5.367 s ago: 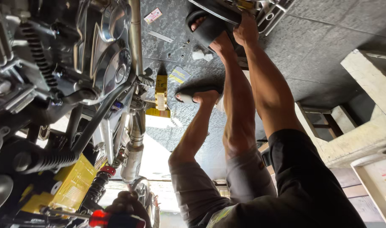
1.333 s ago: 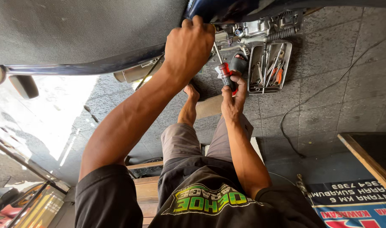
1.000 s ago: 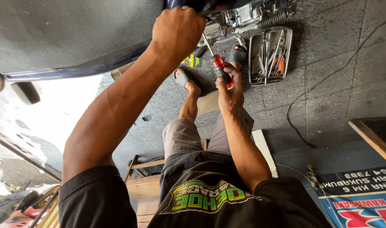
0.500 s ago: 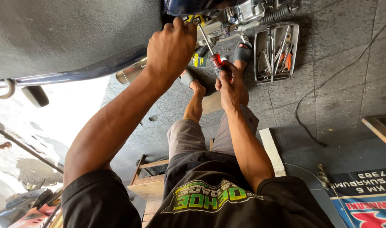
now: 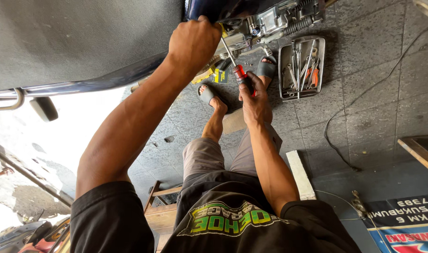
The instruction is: The person sits on the floor and works on a motorcycle's yellow battery. They connect wires to the battery terminals, secure them with a screwdriver, and adjust the battery position within the frame.
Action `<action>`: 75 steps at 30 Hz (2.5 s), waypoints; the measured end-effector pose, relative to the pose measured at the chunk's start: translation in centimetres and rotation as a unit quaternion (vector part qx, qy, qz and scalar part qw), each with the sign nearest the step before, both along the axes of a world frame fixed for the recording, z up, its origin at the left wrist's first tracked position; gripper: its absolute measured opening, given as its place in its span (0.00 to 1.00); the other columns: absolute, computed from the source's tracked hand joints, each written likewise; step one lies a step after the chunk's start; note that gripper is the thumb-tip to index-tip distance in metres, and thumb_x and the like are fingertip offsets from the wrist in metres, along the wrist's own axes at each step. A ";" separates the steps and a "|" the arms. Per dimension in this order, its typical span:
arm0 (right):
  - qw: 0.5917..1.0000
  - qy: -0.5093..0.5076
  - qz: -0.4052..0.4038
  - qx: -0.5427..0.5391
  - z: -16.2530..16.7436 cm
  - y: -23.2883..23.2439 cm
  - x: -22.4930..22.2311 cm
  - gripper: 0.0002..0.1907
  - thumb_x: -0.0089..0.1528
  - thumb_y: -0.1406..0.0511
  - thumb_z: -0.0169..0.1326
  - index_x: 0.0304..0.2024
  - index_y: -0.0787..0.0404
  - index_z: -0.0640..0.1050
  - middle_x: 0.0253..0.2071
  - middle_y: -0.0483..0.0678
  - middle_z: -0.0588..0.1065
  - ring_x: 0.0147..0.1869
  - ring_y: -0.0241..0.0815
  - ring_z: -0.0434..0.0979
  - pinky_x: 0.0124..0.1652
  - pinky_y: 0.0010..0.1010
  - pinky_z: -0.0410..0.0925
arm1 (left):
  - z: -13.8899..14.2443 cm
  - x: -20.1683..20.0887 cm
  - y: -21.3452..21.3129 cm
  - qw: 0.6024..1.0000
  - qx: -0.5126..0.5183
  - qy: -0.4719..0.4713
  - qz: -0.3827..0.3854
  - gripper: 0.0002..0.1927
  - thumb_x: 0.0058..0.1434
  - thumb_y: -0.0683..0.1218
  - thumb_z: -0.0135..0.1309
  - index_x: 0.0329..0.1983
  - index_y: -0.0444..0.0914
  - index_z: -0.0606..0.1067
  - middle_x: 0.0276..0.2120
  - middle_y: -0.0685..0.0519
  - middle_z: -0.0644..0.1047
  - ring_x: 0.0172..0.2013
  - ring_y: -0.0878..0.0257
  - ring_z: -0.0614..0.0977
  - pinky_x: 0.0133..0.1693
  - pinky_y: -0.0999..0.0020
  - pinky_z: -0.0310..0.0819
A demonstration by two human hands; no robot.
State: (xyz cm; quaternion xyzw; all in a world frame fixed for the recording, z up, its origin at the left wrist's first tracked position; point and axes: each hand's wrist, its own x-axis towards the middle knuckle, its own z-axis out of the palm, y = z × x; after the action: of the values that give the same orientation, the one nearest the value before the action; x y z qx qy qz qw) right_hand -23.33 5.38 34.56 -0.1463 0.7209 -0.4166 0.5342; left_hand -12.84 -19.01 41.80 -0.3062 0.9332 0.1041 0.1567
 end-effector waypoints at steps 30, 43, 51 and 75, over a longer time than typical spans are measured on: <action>0.889 -0.386 -0.225 -0.099 -2.3 -0.1 2.1 0.20 0.66 0.64 0.60 0.59 0.63 0.74 0.46 0.52 0.78 0.36 0.35 0.75 0.36 0.25 0.70 | -0.2 3.6 0.2 0.999 0.026 0.047 0.003 0.10 0.64 0.40 0.52 0.46 0.31 0.76 0.36 0.39 0.80 0.27 0.49 0.86 0.25 0.59 0.81; 0.857 -0.469 -0.206 -0.060 -1.2 -0.9 1.1 0.22 0.66 0.63 0.60 0.61 0.63 0.73 0.48 0.56 0.78 0.31 0.32 0.71 0.29 0.19 0.66 | -0.7 3.2 0.1 0.997 0.055 0.054 0.007 0.12 0.59 0.39 0.54 0.47 0.35 0.77 0.32 0.42 0.81 0.29 0.48 0.86 0.27 0.57 0.81; 0.995 -0.036 -0.068 -0.061 -1.6 -0.8 4.3 0.23 0.65 0.63 0.60 0.61 0.62 0.75 0.39 0.53 0.72 0.29 0.33 0.67 0.25 0.25 0.63 | -0.7 2.6 -0.8 0.996 0.089 0.018 0.008 0.09 0.61 0.38 0.53 0.43 0.34 0.78 0.29 0.41 0.82 0.28 0.49 0.86 0.28 0.57 0.82; 0.893 -0.412 -0.148 -0.105 -4.0 -0.8 0.8 0.18 0.66 0.62 0.59 0.55 0.64 0.76 0.39 0.54 0.77 0.23 0.32 0.67 0.20 0.18 0.56 | 0.1 2.5 -1.2 0.995 0.104 -0.008 -0.004 0.08 0.61 0.38 0.54 0.43 0.35 0.79 0.34 0.42 0.83 0.36 0.48 0.86 0.36 0.55 0.81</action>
State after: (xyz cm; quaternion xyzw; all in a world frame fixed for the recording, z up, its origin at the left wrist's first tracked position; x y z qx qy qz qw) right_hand -22.49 4.59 30.56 0.0921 0.4012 -0.5872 0.6969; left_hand -10.38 -20.23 41.90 -0.2849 0.9175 0.1973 0.1953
